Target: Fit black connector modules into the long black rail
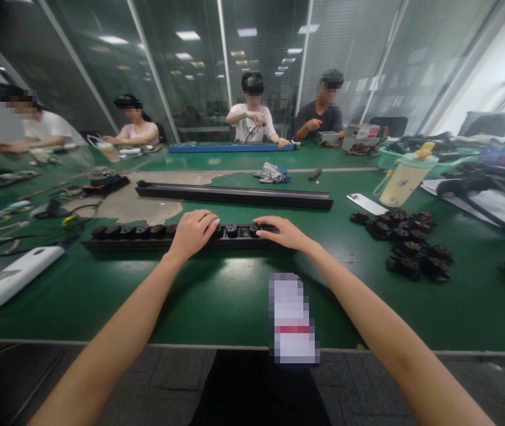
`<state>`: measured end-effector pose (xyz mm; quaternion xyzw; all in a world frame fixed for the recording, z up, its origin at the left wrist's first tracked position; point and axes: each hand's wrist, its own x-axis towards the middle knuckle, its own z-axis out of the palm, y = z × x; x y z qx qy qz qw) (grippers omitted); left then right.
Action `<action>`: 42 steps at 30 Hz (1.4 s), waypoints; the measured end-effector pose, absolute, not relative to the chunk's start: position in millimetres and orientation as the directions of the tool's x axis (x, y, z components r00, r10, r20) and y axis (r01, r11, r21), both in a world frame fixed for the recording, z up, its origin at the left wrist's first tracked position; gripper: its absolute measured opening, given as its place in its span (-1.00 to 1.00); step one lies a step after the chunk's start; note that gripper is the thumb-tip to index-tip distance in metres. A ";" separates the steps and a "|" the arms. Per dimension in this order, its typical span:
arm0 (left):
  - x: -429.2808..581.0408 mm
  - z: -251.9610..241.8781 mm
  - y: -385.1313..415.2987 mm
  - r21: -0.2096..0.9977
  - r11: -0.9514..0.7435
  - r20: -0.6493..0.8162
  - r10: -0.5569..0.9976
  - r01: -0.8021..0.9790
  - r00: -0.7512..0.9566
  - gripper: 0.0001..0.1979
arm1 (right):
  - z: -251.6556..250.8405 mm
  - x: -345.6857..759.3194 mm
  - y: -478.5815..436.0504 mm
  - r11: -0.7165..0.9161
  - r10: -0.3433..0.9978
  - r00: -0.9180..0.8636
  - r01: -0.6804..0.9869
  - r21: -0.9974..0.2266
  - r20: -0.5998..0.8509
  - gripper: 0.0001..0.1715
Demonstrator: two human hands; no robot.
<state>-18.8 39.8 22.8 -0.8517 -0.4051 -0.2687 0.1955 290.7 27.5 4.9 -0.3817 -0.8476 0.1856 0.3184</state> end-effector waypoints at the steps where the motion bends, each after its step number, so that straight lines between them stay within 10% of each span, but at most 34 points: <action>1: -19.0 21.1 41.4 -0.118 -0.595 0.610 0.589 0.795 0.531 -0.62 | 3.9 290.6 27.6 0.639 0.766 -0.503 0.529 -0.559 0.399 -0.48; 42: -12.2 10.6 44.1 -0.101 -0.590 0.573 0.624 0.801 0.531 -0.54 | -4.2 284.7 33.8 0.599 0.800 -0.420 0.564 -0.568 0.427 -0.58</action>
